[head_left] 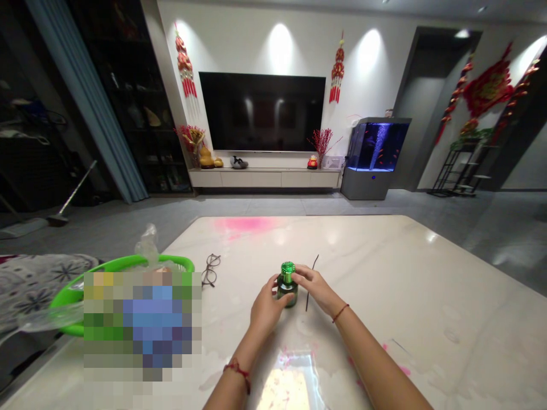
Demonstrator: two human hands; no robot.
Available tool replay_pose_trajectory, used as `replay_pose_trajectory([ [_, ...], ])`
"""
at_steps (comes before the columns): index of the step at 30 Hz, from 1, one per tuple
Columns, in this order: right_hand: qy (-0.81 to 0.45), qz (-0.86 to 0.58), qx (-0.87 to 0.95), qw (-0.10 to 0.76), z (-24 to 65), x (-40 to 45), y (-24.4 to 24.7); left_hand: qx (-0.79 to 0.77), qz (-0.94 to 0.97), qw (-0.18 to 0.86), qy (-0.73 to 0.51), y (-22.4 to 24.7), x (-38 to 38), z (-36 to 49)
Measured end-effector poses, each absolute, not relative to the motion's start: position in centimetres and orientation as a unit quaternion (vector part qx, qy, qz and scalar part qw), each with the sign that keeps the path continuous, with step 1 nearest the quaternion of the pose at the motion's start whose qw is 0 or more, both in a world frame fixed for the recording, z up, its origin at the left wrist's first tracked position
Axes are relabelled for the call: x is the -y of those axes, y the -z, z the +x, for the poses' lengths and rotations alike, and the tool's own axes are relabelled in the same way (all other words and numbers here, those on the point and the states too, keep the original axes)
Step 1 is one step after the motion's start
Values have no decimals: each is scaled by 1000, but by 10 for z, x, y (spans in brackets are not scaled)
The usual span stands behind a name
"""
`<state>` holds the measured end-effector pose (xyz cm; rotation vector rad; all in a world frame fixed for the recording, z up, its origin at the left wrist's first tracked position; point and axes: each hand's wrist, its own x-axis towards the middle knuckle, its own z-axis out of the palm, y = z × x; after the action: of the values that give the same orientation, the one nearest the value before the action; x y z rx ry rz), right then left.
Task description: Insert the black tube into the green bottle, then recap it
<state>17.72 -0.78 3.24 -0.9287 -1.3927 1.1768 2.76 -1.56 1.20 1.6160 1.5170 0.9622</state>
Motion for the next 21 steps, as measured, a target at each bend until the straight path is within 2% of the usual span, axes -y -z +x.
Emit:
replay_pose_trajectory([
  [4,-516,-428,530,520,187,9,-34,-597,627,347,-361,-17,19,28],
  [10,-467,-463,588,472,200,11,-32,-611,632,332,-343,-21,22,28],
  [17,-535,-367,580,492,193,12,-34,-611,630,339,-340,-25,22,29],
  [21,-500,-409,555,524,199,6,-32,-606,637,337,-337,-25,22,29],
])
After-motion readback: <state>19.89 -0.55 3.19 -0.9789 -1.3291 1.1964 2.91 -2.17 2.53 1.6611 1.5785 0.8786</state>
